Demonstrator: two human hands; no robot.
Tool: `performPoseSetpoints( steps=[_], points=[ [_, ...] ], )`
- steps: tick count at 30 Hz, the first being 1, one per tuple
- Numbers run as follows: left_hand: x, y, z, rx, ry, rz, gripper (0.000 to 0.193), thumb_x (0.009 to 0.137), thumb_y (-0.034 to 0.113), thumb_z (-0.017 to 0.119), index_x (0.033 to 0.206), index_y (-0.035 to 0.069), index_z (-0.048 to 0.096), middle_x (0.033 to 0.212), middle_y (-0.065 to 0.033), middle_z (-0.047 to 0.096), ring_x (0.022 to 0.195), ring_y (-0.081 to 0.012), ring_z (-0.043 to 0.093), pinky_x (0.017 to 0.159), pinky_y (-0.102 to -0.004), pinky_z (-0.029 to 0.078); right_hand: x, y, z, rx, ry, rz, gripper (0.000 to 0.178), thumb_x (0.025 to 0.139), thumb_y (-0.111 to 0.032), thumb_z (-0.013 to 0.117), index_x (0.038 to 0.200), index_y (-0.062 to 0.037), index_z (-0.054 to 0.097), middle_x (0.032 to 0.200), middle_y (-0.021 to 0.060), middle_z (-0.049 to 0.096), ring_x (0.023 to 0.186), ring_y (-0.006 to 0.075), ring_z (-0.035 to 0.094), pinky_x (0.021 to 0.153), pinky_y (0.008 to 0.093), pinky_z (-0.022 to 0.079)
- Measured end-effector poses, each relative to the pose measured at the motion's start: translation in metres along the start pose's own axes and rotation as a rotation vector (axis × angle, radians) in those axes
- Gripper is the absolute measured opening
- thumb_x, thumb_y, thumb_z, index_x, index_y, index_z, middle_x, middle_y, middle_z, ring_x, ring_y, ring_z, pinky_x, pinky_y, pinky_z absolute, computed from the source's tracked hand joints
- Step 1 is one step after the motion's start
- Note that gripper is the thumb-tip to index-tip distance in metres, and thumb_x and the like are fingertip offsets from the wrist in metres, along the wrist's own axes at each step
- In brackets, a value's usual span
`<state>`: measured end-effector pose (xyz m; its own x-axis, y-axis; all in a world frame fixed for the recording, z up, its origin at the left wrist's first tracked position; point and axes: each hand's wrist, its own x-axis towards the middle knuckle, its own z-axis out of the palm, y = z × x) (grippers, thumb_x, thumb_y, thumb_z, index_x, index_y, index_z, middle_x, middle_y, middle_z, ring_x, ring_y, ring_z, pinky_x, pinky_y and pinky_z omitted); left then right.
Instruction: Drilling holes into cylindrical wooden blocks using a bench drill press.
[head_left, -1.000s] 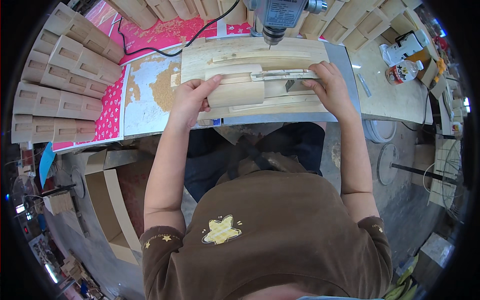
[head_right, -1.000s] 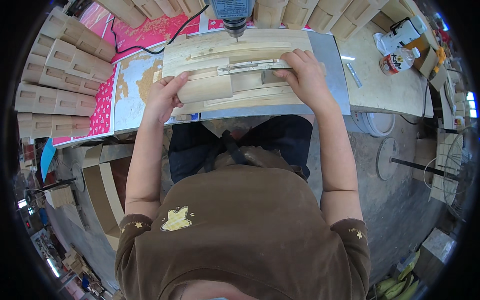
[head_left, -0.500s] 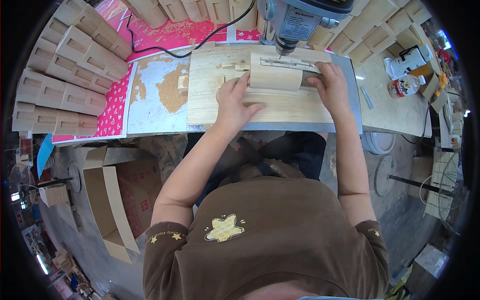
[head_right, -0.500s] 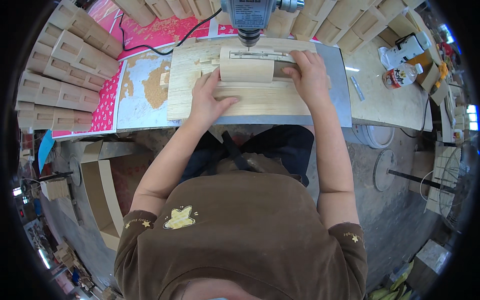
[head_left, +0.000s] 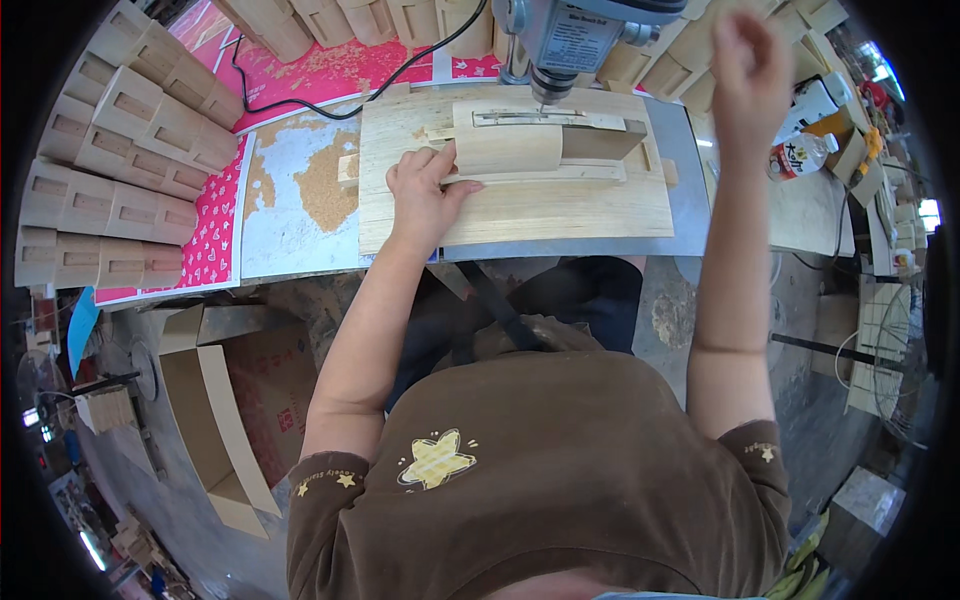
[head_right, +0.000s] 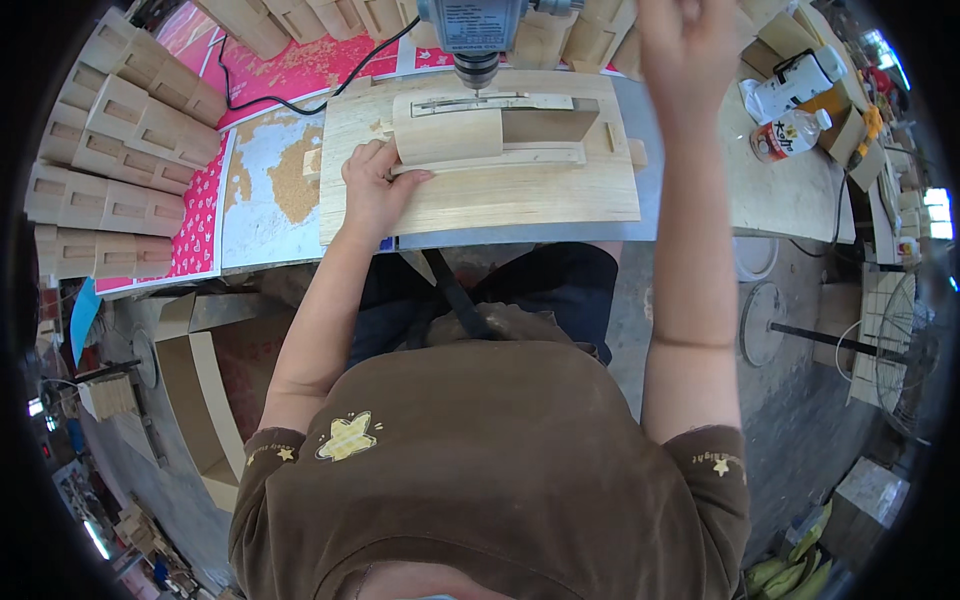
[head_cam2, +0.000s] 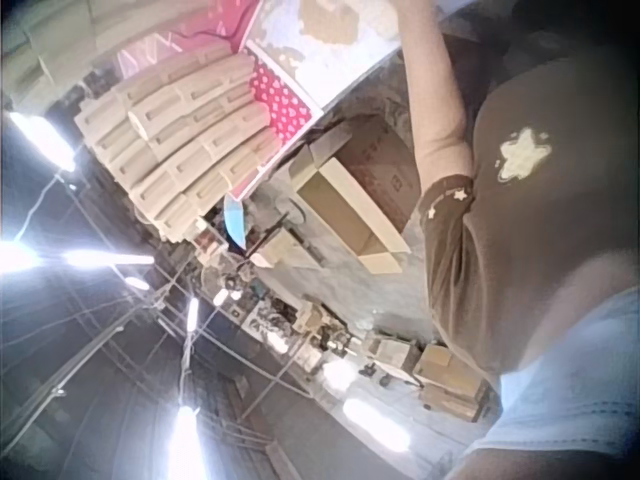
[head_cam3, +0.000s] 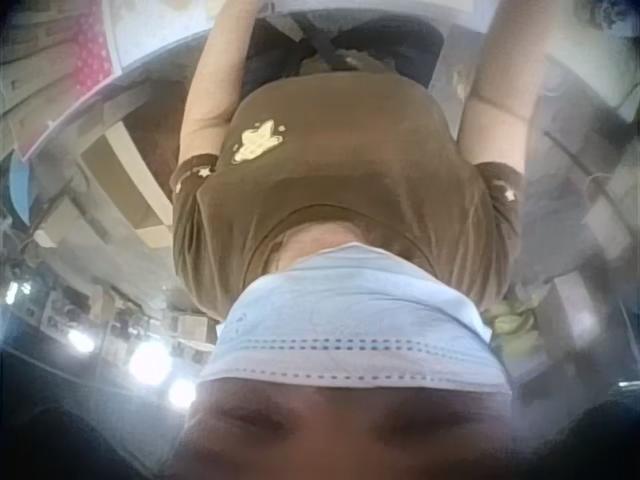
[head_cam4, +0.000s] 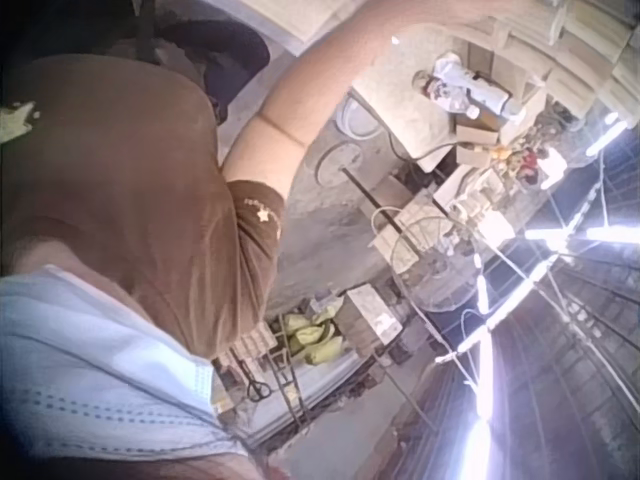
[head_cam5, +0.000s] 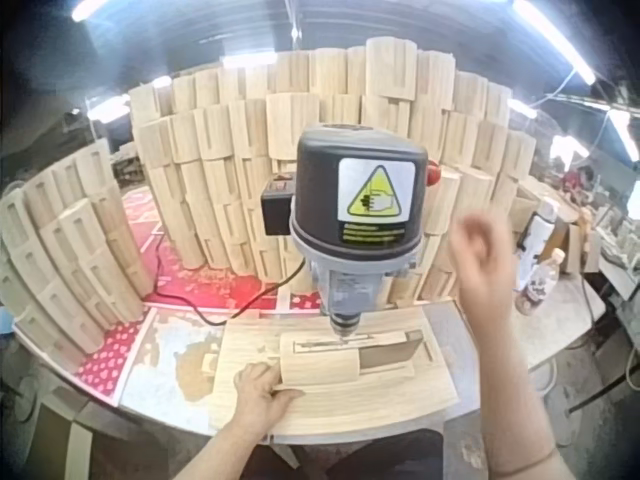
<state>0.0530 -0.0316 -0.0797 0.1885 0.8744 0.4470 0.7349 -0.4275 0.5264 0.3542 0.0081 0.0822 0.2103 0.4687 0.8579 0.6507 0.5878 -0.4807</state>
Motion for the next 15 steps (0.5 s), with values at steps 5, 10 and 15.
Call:
performPoseSetpoints(
  steps=[5,10,15],
  points=[
    [0.003,0.004,0.004,-0.007,-0.007,0.026,0.054,0.06,0.026,0.079,0.109,0.009,0.063,0.076,0.0012,0.054,0.082,-0.0192,0.051,0.077,-0.0365,0.032,0.079,-0.044,0.04,0.006,-0.351,0.001,0.027,0.094,-0.021,0.048,0.101,0.0008,0.062,0.085,0.0044,0.063,0.078,0.0128,0.056,0.071,0.0256,0.044],
    [0.002,-0.001,0.002,-0.016,-0.02,0.02,0.054,0.061,0.026,0.079,0.11,0.009,0.063,0.075,0.0009,0.055,0.079,-0.019,0.052,0.075,-0.0358,0.033,0.06,-0.082,0.014,-0.234,-0.284,-0.043,0.027,0.093,-0.019,0.047,0.092,0.0025,0.063,0.075,0.0142,0.06,0.073,0.0172,0.057,0.067,0.0286,0.044],
    [0.002,-0.002,0.003,-0.102,-0.055,-0.022,0.055,0.061,0.024,0.079,0.112,0.009,0.062,0.074,0.0007,0.056,0.074,-0.0182,0.055,0.073,-0.0355,0.034,-0.021,-0.078,-0.025,-0.295,-0.378,0.105,0.02,0.09,-0.016,0.058,0.102,-0.0008,0.063,0.079,0.002,0.061,0.075,0.0069,0.053,0.065,0.0265,0.043]
  ],
)
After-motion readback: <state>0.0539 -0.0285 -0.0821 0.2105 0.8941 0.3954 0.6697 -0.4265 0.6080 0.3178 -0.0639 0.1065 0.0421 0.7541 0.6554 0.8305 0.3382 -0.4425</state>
